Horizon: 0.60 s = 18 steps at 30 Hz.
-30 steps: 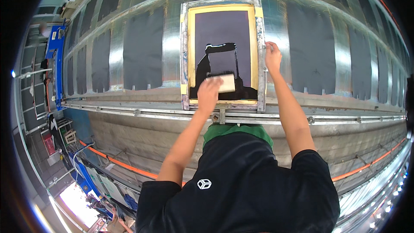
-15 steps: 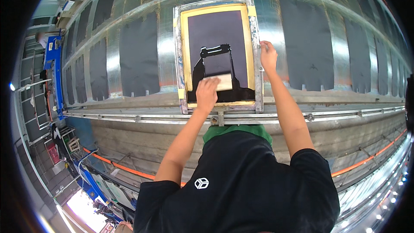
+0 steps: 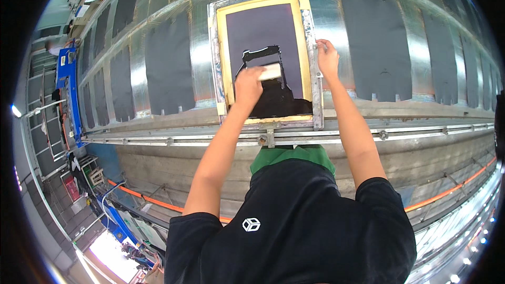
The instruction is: The person holds a screen printing frame and uses a squeegee to pull black ink across the mesh onto a garment positioned on a conveyor. The person repeatedly repositions the frame and pulls the squeegee to apply ink to successive garments moving along the line.
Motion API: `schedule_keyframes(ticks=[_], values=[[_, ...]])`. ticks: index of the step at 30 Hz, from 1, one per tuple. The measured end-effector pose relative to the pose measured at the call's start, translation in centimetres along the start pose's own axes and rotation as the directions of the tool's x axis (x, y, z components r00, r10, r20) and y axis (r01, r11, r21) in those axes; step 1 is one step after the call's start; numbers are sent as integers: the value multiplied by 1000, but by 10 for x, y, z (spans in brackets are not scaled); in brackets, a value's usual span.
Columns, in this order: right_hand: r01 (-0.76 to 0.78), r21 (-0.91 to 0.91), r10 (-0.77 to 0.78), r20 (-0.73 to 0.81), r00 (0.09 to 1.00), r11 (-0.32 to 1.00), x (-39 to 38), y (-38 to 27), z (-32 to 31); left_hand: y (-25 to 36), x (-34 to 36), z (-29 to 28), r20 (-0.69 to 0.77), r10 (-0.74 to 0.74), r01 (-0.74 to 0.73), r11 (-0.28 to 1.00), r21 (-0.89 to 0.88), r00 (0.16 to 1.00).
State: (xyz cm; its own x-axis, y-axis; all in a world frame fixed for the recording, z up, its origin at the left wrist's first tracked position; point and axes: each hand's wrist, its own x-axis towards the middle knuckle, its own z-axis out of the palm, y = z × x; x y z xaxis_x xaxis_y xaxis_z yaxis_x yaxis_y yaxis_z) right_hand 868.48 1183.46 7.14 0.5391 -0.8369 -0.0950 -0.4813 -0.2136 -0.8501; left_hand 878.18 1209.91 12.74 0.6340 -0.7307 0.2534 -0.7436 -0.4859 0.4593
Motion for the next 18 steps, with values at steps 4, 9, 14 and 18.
schedule_keyframes(ticks=[4,9,14,18], values=[[-28,66,25,55,998,997,23,28,0,27,-60,-1,76,6,-5,1000,-14,997],[-77,14,76,99,992,997,19,-16,-4,35,-98,-27,73,-6,10,998,-57,997],[49,28,-48,-30,998,998,-16,-87,30,-8,-120,-63,-65,-67,59,992,-110,996],[161,29,-159,-52,986,987,-66,-122,131,-96,-148,-118,-83,-143,138,988,-65,986]])
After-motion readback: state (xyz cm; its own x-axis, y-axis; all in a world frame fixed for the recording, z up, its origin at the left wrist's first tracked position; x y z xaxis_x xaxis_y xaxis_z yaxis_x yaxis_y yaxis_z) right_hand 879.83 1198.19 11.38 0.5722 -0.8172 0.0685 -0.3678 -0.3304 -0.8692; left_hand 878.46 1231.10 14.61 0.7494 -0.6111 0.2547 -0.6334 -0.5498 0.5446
